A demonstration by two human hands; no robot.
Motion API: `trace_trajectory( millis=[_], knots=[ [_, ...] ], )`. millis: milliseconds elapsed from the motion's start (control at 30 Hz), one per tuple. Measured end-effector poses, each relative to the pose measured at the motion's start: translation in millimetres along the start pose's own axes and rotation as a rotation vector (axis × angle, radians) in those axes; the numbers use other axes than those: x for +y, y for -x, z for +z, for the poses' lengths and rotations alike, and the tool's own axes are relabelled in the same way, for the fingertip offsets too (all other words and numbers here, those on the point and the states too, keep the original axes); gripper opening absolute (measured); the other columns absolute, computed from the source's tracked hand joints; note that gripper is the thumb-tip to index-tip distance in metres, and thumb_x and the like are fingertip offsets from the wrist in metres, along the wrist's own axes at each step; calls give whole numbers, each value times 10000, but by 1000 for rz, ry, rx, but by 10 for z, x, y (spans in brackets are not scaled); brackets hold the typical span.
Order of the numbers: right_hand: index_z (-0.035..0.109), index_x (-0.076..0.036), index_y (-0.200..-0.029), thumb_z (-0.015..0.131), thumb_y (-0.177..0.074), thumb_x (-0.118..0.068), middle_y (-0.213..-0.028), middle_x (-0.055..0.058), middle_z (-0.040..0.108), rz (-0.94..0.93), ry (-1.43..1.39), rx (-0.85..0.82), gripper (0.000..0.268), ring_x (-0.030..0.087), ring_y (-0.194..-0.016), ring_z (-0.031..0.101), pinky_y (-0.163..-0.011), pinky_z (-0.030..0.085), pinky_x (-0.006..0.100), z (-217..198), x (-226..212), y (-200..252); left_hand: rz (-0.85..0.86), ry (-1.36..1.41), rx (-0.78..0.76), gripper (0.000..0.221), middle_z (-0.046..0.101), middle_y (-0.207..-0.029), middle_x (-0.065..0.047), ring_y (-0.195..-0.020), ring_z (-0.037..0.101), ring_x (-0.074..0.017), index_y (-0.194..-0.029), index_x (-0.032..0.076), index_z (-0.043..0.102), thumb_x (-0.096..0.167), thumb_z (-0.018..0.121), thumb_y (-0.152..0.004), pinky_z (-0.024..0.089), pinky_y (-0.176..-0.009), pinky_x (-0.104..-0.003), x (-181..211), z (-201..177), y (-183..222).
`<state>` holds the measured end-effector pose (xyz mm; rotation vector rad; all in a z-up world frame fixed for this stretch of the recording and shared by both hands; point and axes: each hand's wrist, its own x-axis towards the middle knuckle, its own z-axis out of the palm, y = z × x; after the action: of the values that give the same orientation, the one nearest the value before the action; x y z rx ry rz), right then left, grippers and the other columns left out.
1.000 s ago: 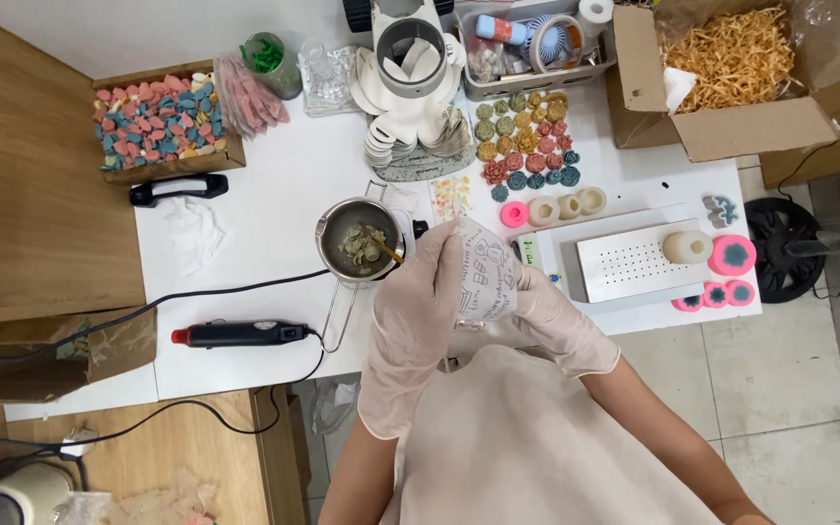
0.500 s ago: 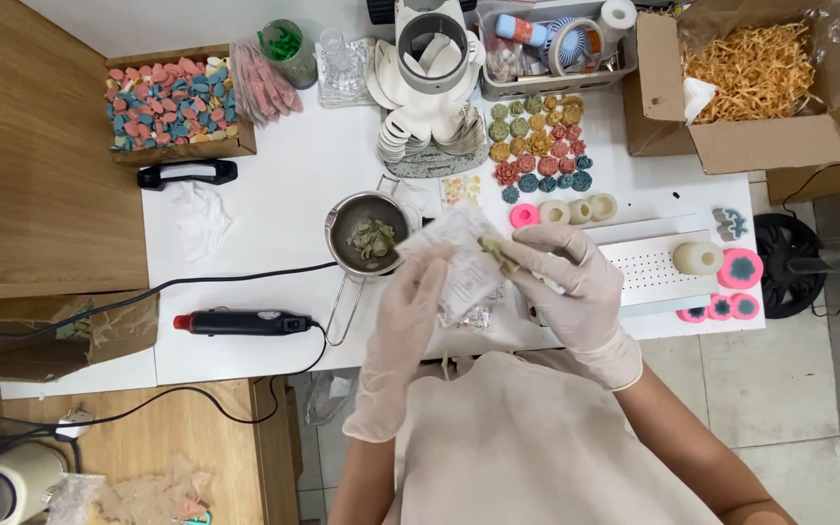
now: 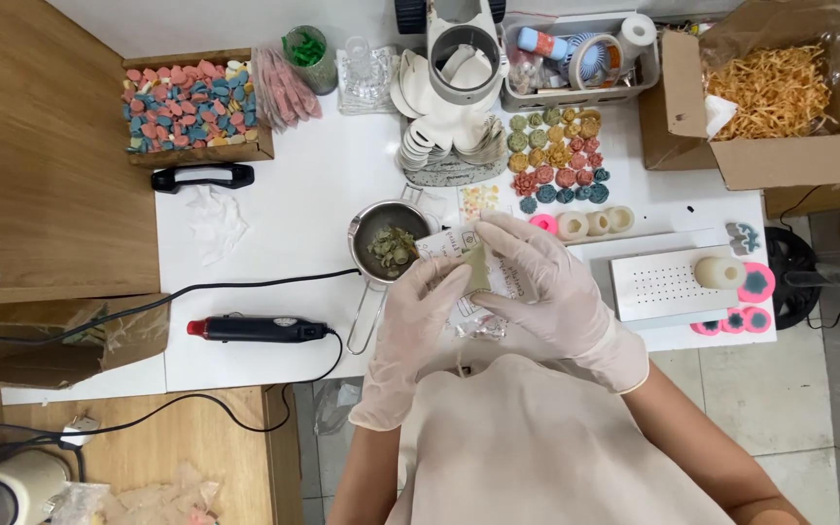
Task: The person is preparing small scented wax melts at a studio workstation, handling wax shapes, labels, and small containers.
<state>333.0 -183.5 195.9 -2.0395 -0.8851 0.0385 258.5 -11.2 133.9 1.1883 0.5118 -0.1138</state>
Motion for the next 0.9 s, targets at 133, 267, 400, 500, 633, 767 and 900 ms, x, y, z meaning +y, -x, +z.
trace_trajectory(
  millis=[133,267,400,500,633,767,900],
  knots=[
    [568,-80,-1430,907,-665,-204,-1440,207,570,-49,16,-72,846,348,-1278,589,-1074,461,395,110,-143,-273,49,-86,-7,281,696,-1013,16,-909,612,-36,-1140,-32,725,167,701,-944,508,-810,-212,224,-275,39],
    [512,-58,-1468,849,-746,-124,-1374,164,548,208,-277,-22,799,257,-1216,565,-1026,463,340,316,-108,-423,-32,-102,36,285,676,-962,-6,-853,548,-67,-1124,-22,748,209,687,-968,455,-752,-232,409,-577,14],
    [573,-26,-1409,753,-841,-33,-1085,53,693,767,-804,-43,597,113,-947,647,-862,533,258,610,194,-385,-20,-12,-11,315,683,-1017,-11,-923,576,-68,-1147,-18,720,239,674,-970,476,-833,-225,498,-926,-115],
    [614,29,-1345,734,-871,-3,-1005,55,705,798,-858,45,490,98,-891,650,-821,524,238,691,334,-342,46,-42,4,357,695,-1069,0,-978,608,-68,-1194,7,699,279,650,-969,484,-898,-226,679,-1216,-340],
    [639,37,-1303,726,-886,-5,-1005,40,712,819,-835,170,429,89,-889,642,-821,522,231,613,365,-269,80,-158,166,399,730,-1064,-3,-955,656,-98,-1194,37,703,348,602,-965,529,-868,-251,533,-1874,-1012],
    [668,19,-1245,709,-904,-42,-1019,28,730,874,-749,290,349,79,-896,655,-836,529,221,405,430,-123,-98,-532,258,378,725,-981,-53,-894,635,-142,-1137,29,729,346,608,-972,492,-822,-297,10,-2404,-1770],
    [694,6,-1207,720,-915,-65,-994,31,730,929,-583,450,302,81,-862,656,-808,527,229,98,569,173,-173,-701,270,365,746,-966,-84,-865,662,-165,-1109,12,737,332,663,-950,509,-819,-322,-594,-2799,-2369]
  ],
)
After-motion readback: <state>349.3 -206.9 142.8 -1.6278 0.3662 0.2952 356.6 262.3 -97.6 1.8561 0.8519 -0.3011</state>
